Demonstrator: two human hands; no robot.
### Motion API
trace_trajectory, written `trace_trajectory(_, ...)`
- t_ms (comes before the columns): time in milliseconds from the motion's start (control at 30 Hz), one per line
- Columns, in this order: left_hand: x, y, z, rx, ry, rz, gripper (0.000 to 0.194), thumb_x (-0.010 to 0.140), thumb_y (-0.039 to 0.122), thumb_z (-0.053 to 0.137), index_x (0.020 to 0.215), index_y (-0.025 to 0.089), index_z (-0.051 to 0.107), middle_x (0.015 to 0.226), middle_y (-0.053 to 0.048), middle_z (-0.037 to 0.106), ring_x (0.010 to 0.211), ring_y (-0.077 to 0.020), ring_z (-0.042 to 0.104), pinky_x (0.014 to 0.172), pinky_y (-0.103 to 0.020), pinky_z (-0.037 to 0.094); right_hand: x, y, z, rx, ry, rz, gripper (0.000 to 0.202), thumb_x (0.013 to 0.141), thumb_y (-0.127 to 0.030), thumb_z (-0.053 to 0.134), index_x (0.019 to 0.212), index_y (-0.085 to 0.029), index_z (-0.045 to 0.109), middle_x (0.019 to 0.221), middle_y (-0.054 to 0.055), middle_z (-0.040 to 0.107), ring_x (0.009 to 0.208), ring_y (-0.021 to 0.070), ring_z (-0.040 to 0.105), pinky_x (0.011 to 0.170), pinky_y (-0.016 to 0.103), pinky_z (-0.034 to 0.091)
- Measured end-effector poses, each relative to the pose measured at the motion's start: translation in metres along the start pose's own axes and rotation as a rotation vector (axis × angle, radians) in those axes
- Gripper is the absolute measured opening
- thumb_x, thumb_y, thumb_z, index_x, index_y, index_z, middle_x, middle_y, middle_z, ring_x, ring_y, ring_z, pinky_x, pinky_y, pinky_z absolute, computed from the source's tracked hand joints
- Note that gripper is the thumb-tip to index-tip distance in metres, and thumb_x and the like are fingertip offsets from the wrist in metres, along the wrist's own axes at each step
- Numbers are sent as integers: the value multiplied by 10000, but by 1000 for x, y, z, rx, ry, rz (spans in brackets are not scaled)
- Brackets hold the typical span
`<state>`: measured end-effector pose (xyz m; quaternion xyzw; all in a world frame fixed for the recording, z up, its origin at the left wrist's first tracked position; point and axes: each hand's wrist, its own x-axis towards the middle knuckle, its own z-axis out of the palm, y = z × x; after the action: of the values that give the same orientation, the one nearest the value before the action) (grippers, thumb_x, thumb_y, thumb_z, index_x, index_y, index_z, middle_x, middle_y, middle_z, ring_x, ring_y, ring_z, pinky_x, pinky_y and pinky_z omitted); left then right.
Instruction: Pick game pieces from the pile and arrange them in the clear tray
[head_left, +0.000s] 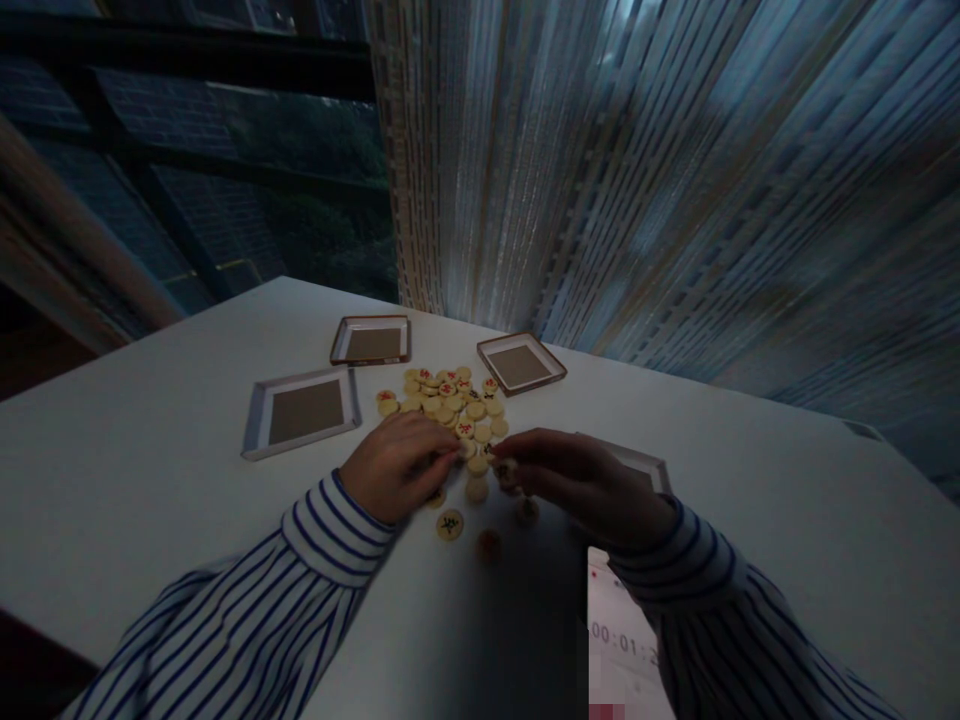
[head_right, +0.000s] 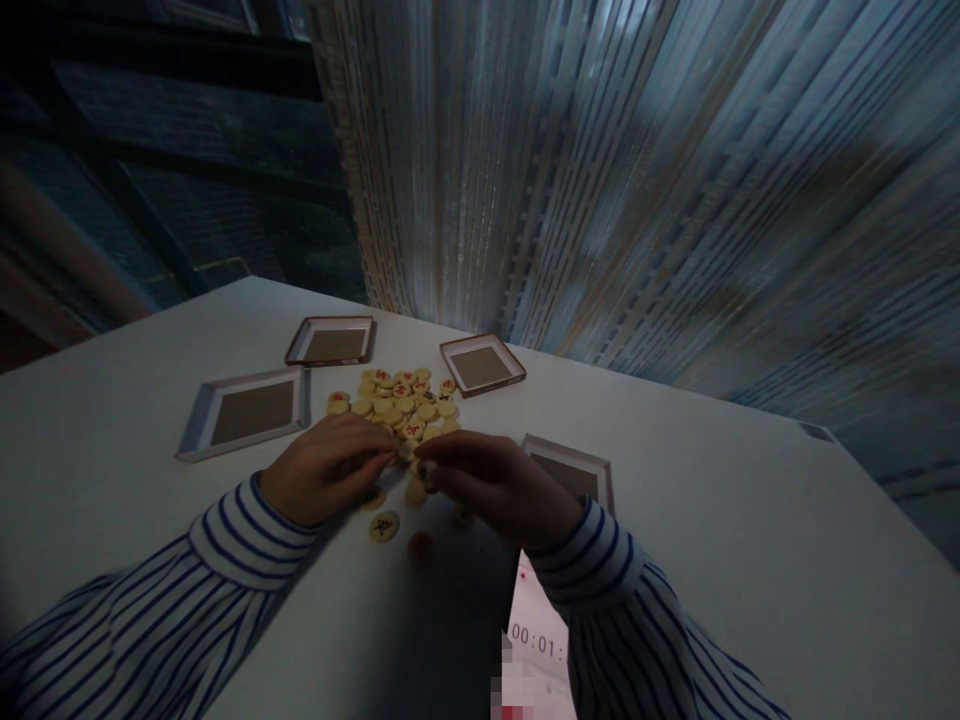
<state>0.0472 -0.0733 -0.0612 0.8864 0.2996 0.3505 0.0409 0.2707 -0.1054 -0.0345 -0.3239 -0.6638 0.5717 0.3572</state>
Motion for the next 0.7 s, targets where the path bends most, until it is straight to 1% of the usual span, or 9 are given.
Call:
trace_trajectory(67,0,1,-1,1,1,-1,130,814,183,497,841,149,619,765,-61,676,731,-171,594,681,-315,452,0,0,0,-23,13,-7,222,787,-273,597,977,-159,591,846,31,629,777,114,587,700,266,491)
trace_trajectory(133,1,1,-1,5,-1,-3,134,817,185,492,835,148,619,755,-59,674,722,-170,591,674,-316,451,0,-2,1,-107,31,-18,190,789,-268,590,945,-161,577,802,22,619,727,110,581,649,256,486)
trace_trajectory(200,2,2,-1,6,0,-4,137,819,190,490,832,146,620,751,-58,672,717,-172,588,669,-319,450,0,-4,1,-231,59,-47,152,790,-254,579,907,-158,569,763,13,605,678,103,566,610,244,473)
trace_trajectory(300,2,1,0,1,7,-2,146,822,208,485,830,152,620,755,-57,672,719,-171,586,670,-318,447,1,-6,2,-461,88,-123,92,770,-201,572,849,-154,570,737,4,597,650,93,549,606,232,456)
trace_trajectory(400,1,0,1,0,3,-7,154,826,220,480,834,160,621,763,-55,672,728,-169,586,679,-316,443,1,-5,3,-637,96,-187,122,743,-162,571,865,-165,579,748,-1,609,647,89,545,604,220,443)
trace_trajectory(500,1,0,1,-1,-6,-8,153,827,215,479,834,160,621,757,-53,672,725,-167,587,680,-311,442,1,-3,3,-732,74,-212,144,742,-159,565,882,-177,590,763,3,618,656,91,552,615,215,441)
trace_trajectory(700,2,1,-1,0,-4,5,128,813,189,501,836,153,621,756,-57,673,729,-171,592,682,-316,449,1,-4,1,-910,2,-180,70,744,-158,576,809,-179,589,752,10,628,689,109,560,658,234,430)
